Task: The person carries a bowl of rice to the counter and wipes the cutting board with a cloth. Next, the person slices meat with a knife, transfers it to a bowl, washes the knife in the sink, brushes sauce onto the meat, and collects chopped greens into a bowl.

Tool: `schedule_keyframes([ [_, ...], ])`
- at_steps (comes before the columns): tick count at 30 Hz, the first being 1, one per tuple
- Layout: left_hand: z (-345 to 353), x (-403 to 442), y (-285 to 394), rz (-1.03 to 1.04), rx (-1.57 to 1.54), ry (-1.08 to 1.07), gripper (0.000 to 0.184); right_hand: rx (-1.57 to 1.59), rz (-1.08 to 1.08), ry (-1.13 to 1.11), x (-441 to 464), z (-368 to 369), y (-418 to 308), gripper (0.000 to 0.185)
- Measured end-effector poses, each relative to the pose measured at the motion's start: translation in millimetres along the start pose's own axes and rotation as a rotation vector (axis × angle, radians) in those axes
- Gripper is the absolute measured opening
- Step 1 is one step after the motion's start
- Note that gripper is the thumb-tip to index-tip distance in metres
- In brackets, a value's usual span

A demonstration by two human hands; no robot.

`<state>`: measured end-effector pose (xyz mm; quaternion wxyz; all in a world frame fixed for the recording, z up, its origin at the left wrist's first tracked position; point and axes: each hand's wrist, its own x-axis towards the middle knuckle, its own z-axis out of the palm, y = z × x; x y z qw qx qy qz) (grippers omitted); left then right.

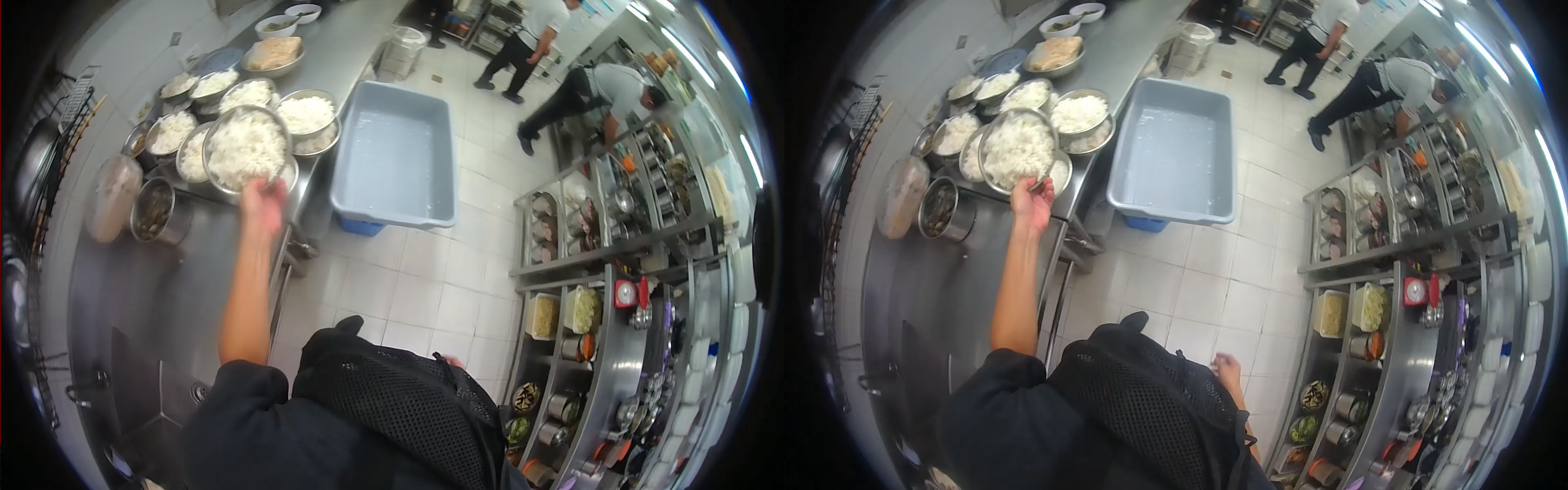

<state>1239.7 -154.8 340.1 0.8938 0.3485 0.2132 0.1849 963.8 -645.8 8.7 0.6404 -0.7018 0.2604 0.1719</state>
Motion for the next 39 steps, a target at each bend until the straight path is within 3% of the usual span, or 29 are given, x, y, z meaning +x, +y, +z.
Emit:
schedule_keyframes([
  [5,4,-79,4,-0.056,0.376,-0.241,0.029,-0.064,-0.394,-0.398,-3,86,-241,0.028],
  [7,-6,-105,-27,-0.217,0.424,-0.294,0.034,0.155,-0.476,-0.531,-35,126,-321,0.035],
  [9,-14,-129,-59,-0.27,0.471,-0.352,0.036,0.318,-0.428,-0.629,-59,151,-364,0.031],
  [11,-17,-152,-76,-0.356,0.477,-0.351,0.037,0.471,-0.369,-0.709,-66,162,-367,0.028],
  [13,-25,-161,-78,-0.388,0.541,-0.425,0.04,0.472,-0.435,-0.527,-61,166,-358,0.023],
  [15,-30,-168,-73,-0.422,0.608,-0.492,0.043,0.484,-0.413,-0.53,-62,166,-359,0.027],
  [17,-36,-169,-59,-0.324,0.682,-0.823,0.061,0.488,-0.392,-0.526,-65,166,-367,0.048],
  [18,-44,-162,-55,-0.475,0.462,-0.9,0.078,0.496,-0.387,-0.524,-69,169,-372,0.048],
  [19,-45,-166,-57,-0.48,0.47,-0.903,0.078,0.507,-0.359,-0.523,-73,173,-378,0.047],
  [21,-32,-173,-57,-0.686,-0.354,-0.677,0.084,0.537,-0.35,-0.514,-74,178,-385,0.045],
  [25,-10,-166,-64,-0.576,-0.451,-0.525,0.065,0.369,-0.316,-0.584,-78,179,-378,0.043],
  [26,-11,-162,-64,-0.561,-0.432,-0.436,0.062,0.331,-0.292,-0.598,-78,179,-377,0.044],
  [33,-18,-137,-44,-0.462,-0.175,-0.375,0.058,0.365,-0.215,-0.601,-85,184,-373,0.046],
  [35,-7,-134,-33,-0.368,0.012,-0.144,0.055,0.388,-0.209,-0.601,-85,191,-365,0.047],
  [39,-44,-60,-29,-0.438,0.03,-0.629,0.061,0.474,-0.255,-0.62,-75,193,-364,0.043],
])
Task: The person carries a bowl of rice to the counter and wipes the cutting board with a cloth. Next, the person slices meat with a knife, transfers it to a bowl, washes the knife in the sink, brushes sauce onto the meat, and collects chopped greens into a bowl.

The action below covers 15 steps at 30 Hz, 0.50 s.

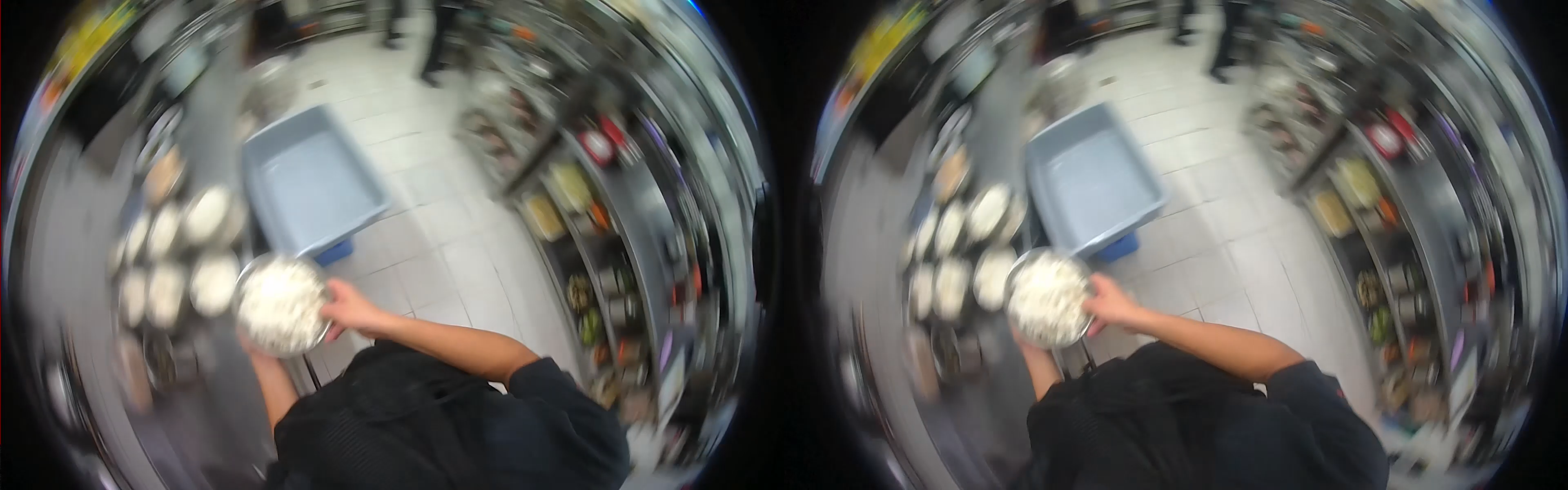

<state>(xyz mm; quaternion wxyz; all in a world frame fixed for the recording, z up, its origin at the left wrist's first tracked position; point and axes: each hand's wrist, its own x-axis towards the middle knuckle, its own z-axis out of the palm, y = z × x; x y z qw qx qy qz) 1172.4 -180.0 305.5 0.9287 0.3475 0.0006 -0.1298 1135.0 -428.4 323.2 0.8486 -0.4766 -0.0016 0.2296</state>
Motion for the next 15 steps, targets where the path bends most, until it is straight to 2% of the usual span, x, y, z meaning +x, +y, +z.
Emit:
schedule_keyframes([
  [2,-1,36,-1,-0.107,0.026,-0.086,0.061,-0.002,-0.014,0.02,-9,-4,-14,0.041],
  [4,-5,56,-5,-0.239,0.02,-0.128,0.061,0.077,-0.096,0.168,-24,2,-12,0.039],
  [7,-1,95,-14,-0.464,0.006,-0.242,0.061,0.066,0.03,0.169,-26,18,2,0.041],
  [10,29,127,-26,-0.672,-0.017,-0.383,0.06,0.243,-0.055,0.272,-49,38,-18,0.043],
  [14,56,150,-67,-0.983,-0.121,-0.595,0.06,0.467,-0.294,0.452,-48,55,4,0.044],
  [15,67,148,-74,-1.06,-0.145,-0.641,0.06,0.506,-0.292,0.485,-52,59,6,0.046],
])
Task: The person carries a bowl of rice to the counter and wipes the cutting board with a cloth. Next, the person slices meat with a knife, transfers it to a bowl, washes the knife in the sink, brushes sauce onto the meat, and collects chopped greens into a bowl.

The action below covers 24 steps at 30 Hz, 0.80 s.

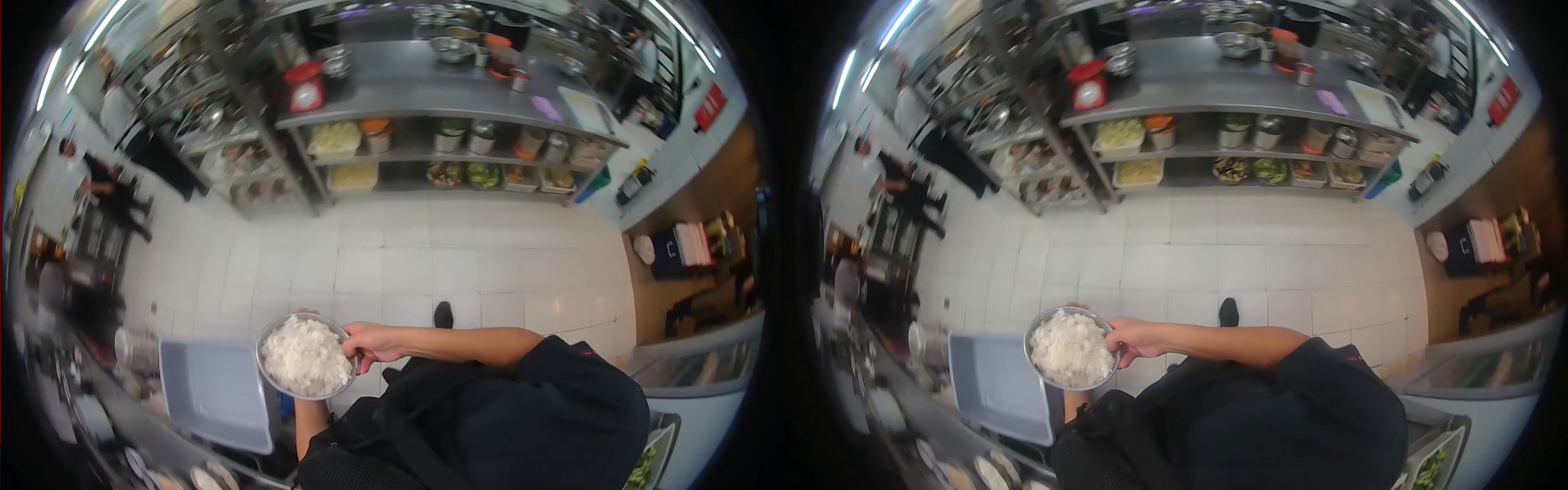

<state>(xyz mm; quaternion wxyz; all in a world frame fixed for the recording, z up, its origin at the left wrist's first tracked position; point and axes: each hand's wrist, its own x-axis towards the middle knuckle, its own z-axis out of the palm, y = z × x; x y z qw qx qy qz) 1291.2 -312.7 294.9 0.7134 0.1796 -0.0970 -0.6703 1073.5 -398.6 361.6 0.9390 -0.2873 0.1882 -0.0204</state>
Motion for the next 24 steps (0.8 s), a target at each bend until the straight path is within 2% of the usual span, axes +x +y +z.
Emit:
schedule_keyframes([
  [4,68,12,-29,-0.195,0.001,-0.251,0.054,0.178,-0.255,0.188,-60,52,-3,0.051],
  [7,55,4,-30,-0.61,-0.223,-0.252,0.048,0.31,-0.486,0.395,-74,99,13,0.042],
  [10,40,-14,-19,-1.061,-0.394,-0.179,0.043,0.344,-0.672,0.576,-72,149,27,0.042],
  [11,42,-19,-12,-1.092,-0.4,-0.198,0.043,0.333,-0.699,0.637,-74,164,29,0.042],
  [12,41,-15,-4,-0.882,0.139,-0.3,0.043,0.29,-0.734,0.665,-75,173,29,0.043],
  [14,39,-7,4,-0.27,1.142,-0.444,0.043,0.175,-0.73,0.73,-74,183,32,0.042],
  [15,40,-8,5,-0.198,1.233,-0.401,0.043,0.068,-0.708,0.779,-76,180,35,0.042],
  [17,44,-6,2,-0.462,0.709,-0.189,0.041,0.011,-0.757,0.79,-77,168,44,0.039],
  [19,55,7,-2,-0.615,0.396,-0.047,0.04,-0.029,-0.763,0.819,-67,147,33,0.035],
  [23,71,36,-15,-0.696,0.19,0.069,0.038,-0.079,-0.723,0.783,-53,97,10,0.03],
  [24,79,43,-19,-0.704,0.153,0.091,0.038,-0.094,-0.706,0.779,-58,90,1,0.02],
])
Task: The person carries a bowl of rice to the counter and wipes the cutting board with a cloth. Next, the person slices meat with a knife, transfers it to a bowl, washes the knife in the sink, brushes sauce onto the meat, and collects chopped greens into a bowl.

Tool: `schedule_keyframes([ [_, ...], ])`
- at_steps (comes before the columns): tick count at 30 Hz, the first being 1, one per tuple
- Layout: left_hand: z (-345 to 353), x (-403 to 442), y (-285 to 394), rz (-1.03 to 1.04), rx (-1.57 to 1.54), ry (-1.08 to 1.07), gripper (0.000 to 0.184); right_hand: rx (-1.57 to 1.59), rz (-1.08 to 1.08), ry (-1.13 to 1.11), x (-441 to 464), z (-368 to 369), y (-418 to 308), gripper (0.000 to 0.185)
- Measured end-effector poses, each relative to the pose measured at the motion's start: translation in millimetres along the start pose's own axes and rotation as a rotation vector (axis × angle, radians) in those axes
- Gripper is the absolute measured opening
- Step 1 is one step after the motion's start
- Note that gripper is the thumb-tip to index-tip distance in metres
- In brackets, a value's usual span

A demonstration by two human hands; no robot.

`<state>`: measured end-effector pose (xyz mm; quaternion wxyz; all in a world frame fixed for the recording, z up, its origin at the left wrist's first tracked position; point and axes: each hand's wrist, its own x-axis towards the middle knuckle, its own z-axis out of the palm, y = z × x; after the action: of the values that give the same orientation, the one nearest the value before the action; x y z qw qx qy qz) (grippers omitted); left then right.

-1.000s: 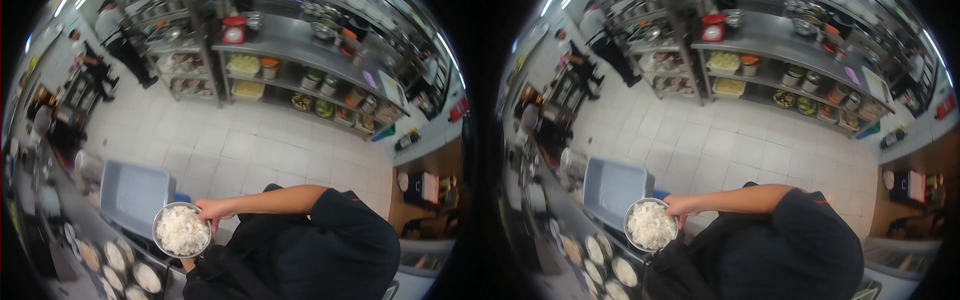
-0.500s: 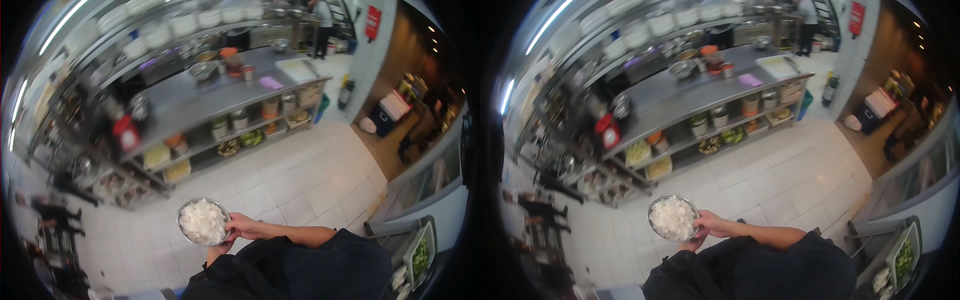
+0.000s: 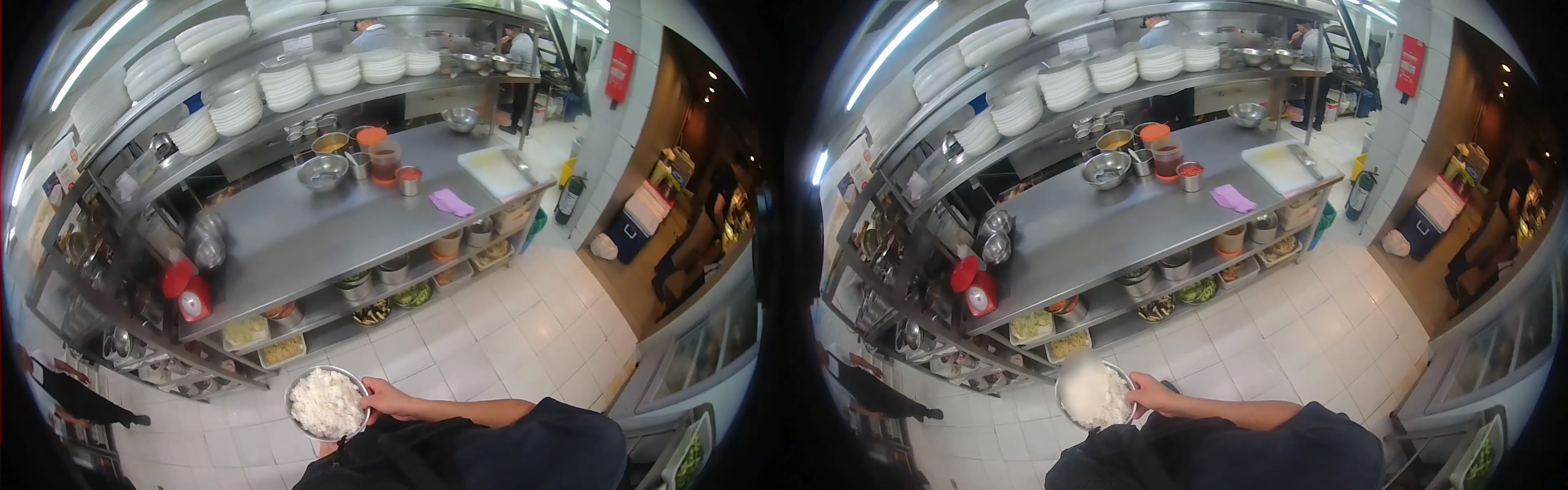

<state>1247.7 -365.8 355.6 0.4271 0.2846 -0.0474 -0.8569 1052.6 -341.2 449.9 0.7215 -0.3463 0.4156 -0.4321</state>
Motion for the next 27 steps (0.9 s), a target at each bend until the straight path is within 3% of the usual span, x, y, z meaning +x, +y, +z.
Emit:
schedule_keyframes([
  [4,30,40,22,-0.051,-0.117,-0.002,0.036,-0.178,-0.005,-0.006,59,-29,-32,0.021],
  [9,98,108,78,-0.072,-0.275,0.008,0.036,-0.057,0.043,0.128,128,-61,-106,0.019],
  [11,81,172,119,-0.335,-0.351,-0.199,0.026,0.179,-0.007,0.288,160,-77,-123,0.025],
  [14,138,201,165,-0.163,-0.338,-0.105,0.031,0.203,-0.044,0.388,215,-105,-150,0.028],
  [18,152,240,212,0.012,-0.376,0.107,0.035,0.262,-0.098,0.509,308,-164,-178,0.021],
  [20,119,247,218,0.06,-0.446,-0.102,0.038,0.274,-0.133,0.508,352,-180,-198,0.024],
  [24,118,243,206,0.164,-0.283,-0.039,0.043,0.265,-0.051,0.419,436,-195,-239,0.025],
  [27,144,256,195,0.166,-0.346,0.089,0.043,0.171,-0.022,0.375,504,-195,-252,0.028],
])
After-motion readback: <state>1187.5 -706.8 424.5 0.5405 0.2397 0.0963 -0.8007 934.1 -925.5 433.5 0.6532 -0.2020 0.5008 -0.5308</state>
